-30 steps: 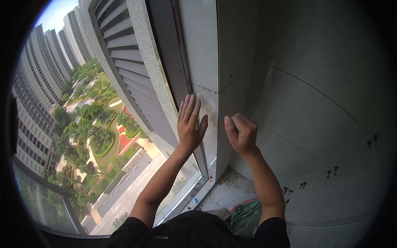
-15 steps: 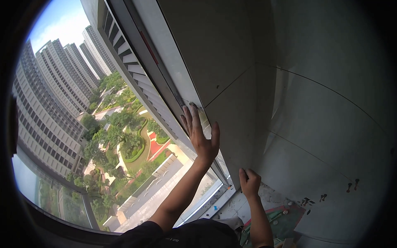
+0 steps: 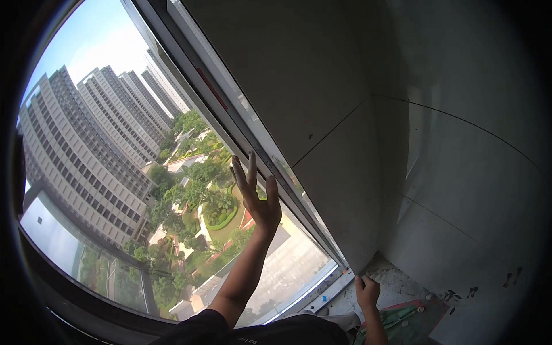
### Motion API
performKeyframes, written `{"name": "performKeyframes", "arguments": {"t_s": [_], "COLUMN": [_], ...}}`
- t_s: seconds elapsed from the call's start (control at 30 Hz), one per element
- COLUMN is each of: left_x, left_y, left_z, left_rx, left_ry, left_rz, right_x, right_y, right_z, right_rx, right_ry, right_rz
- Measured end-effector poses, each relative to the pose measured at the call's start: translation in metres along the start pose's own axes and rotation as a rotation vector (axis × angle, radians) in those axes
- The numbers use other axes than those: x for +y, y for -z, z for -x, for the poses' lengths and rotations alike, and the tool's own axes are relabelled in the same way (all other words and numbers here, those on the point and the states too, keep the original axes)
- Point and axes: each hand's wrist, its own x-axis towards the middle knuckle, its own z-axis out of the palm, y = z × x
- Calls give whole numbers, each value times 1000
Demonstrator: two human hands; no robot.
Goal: Applying mortar to a tile and fixing it to a wall surface.
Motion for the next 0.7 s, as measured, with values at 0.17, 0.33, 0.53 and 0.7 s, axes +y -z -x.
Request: {"name": "performKeyframes", "arguments": {"t_s": [0.17,0.33,0.53,0.7], "left_x": [5,12,26,32], "left_y": [-22,-32,-22,19], "left_z": [16,16,13,-110], "left_rx": [-77,-49,-9,150], "left_ry": [21,91,109,-207], "left_rz": [-64,51,154,227], "right_x": [25,33,40,43], "right_y": [-11,-4,15,22], "right_z": [15,13,18,20], "right_rx": [-26,-31,13,-31], "right_ry": [-36,-55,-38,-51], "right_rz": [-37,-15,91,102]}}
